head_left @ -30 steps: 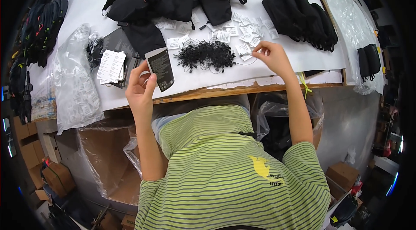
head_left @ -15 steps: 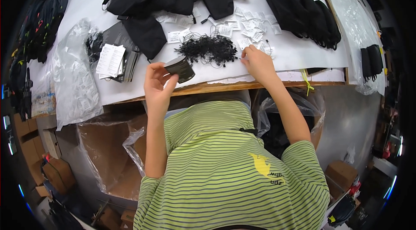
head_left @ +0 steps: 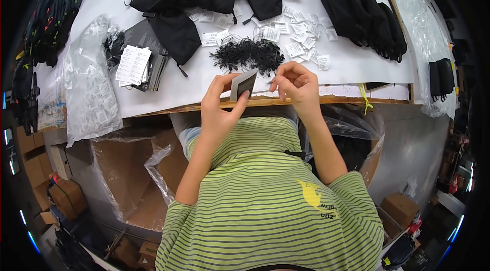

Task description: Attaching clips, labels, and tags to small black storage pouches or bags.

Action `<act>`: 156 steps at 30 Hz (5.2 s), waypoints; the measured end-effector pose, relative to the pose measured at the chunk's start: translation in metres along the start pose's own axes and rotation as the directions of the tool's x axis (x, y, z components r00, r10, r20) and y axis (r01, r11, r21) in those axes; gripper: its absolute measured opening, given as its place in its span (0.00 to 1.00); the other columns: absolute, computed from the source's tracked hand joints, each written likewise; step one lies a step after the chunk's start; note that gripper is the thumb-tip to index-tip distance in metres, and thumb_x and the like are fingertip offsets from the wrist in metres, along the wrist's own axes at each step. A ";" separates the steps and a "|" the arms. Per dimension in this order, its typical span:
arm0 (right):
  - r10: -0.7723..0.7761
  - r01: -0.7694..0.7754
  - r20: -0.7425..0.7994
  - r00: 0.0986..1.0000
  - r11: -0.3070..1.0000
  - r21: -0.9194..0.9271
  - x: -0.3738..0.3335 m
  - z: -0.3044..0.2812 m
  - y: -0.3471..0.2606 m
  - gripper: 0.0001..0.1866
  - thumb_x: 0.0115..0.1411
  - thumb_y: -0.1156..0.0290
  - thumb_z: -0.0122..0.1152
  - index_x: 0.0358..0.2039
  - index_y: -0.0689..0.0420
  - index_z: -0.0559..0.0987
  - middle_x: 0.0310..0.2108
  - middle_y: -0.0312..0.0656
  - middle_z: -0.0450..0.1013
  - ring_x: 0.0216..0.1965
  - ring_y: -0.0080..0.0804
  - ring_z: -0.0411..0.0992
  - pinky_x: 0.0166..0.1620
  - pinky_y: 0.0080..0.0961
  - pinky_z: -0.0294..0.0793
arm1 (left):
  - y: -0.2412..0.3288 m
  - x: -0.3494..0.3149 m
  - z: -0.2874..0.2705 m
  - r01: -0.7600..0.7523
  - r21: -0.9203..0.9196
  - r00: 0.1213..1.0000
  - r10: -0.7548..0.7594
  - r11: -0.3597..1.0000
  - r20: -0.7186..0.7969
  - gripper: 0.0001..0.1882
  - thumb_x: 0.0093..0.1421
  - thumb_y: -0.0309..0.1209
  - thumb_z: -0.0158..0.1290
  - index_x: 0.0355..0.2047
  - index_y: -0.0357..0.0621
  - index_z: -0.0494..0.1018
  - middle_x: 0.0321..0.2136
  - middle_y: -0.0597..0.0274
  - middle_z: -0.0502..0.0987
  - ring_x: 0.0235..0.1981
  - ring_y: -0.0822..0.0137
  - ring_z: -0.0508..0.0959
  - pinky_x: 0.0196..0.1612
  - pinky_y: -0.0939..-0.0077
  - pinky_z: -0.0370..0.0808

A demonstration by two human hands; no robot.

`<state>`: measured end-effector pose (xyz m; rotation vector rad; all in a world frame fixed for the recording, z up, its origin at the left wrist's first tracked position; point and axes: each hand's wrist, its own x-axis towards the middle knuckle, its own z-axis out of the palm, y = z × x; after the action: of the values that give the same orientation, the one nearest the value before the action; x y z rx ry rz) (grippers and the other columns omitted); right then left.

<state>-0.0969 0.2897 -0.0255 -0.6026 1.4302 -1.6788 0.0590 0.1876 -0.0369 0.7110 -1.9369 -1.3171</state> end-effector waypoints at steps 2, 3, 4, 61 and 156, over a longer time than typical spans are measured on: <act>-0.018 0.017 0.022 1.000 0.999 0.051 -0.001 0.006 0.001 0.02 0.55 0.78 0.59 0.29 0.59 0.74 0.24 0.34 0.73 0.20 0.11 0.64 0.22 0.09 0.62 | 0.002 -0.001 0.000 0.032 -0.066 1.000 -0.032 0.997 0.000 0.15 0.51 0.22 0.58 0.40 0.38 0.72 0.32 0.60 0.75 0.34 0.66 0.77 0.42 0.74 0.73; -0.178 0.178 -0.002 0.984 0.984 -0.018 0.002 0.010 0.003 0.02 0.56 0.77 0.59 0.29 0.59 0.74 0.22 0.32 0.71 0.20 0.11 0.63 0.22 0.08 0.62 | 0.002 -0.001 -0.001 0.031 -0.063 1.000 -0.031 0.998 -0.001 0.15 0.51 0.22 0.58 0.40 0.38 0.72 0.32 0.60 0.75 0.34 0.66 0.77 0.42 0.74 0.73; -0.176 0.176 0.000 0.984 0.984 -0.015 0.002 0.011 0.001 0.02 0.56 0.77 0.59 0.29 0.59 0.74 0.22 0.32 0.71 0.20 0.11 0.63 0.22 0.08 0.62 | 0.003 -0.002 -0.002 0.034 -0.056 0.999 -0.034 0.998 -0.003 0.14 0.51 0.22 0.58 0.40 0.38 0.72 0.32 0.60 0.75 0.34 0.66 0.77 0.42 0.74 0.73; -0.271 0.258 -0.010 0.963 0.927 -0.271 -0.007 0.031 -0.009 0.05 0.55 0.76 0.63 0.32 0.58 0.77 0.11 0.25 0.55 0.15 0.11 0.49 0.20 0.15 0.47 | 0.013 -0.006 -0.017 -0.147 -0.122 0.989 0.147 0.982 -0.011 0.13 0.49 0.17 0.58 0.37 0.39 0.79 0.28 0.61 0.76 0.30 0.70 0.77 0.31 0.80 0.73; 0.115 -0.068 -0.136 0.984 0.950 0.306 0.013 0.036 0.053 0.04 0.63 0.72 0.54 0.35 0.59 0.72 0.14 0.25 0.55 0.15 0.10 0.49 0.19 0.12 0.48 | -0.014 -0.025 -0.009 0.274 0.028 0.934 -0.273 0.961 0.229 0.07 0.56 0.29 0.57 0.32 0.38 0.75 0.26 0.62 0.74 0.27 0.71 0.74 0.32 0.79 0.70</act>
<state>-0.0606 0.2579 -0.0697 -0.2386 1.2503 -1.8521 0.0828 0.1964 -0.0538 0.8840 -2.0711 -1.6354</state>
